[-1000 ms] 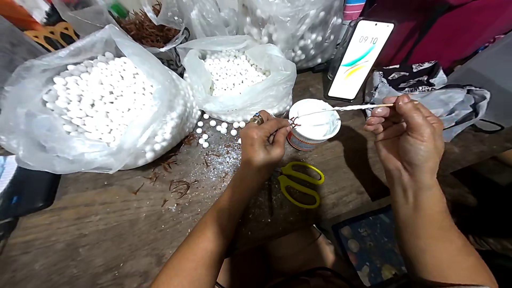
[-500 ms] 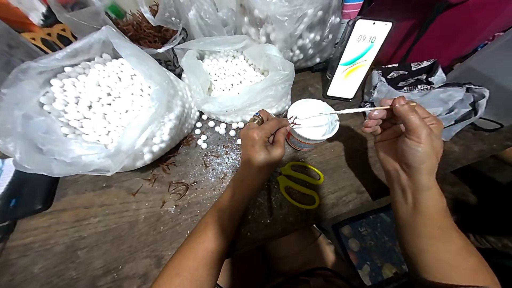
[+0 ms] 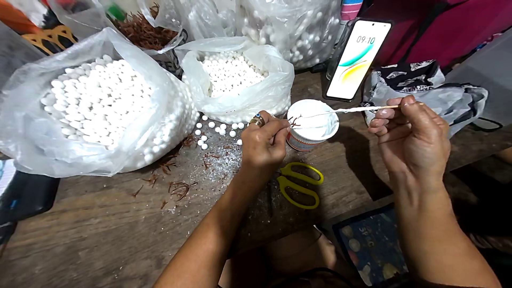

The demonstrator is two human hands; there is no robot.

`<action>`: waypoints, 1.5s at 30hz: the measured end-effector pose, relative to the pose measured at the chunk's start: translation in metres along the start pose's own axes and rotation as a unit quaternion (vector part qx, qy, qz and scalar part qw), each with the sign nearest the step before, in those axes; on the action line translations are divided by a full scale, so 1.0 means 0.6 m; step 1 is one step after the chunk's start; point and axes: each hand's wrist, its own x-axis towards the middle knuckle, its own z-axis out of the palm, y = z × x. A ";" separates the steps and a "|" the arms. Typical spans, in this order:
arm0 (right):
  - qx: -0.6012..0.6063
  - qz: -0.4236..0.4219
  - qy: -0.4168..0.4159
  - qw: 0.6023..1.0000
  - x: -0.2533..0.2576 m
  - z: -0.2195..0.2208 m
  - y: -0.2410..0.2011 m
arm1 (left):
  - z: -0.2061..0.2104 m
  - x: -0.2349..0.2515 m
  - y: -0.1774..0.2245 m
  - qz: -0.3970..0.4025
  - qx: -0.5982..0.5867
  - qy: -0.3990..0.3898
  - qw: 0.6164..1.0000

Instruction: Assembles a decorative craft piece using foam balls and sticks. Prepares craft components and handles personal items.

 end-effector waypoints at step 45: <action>0.009 0.037 0.018 0.999 -0.008 -0.002 0.010 | 0.003 0.002 -0.005 -0.011 -0.020 0.022 0.999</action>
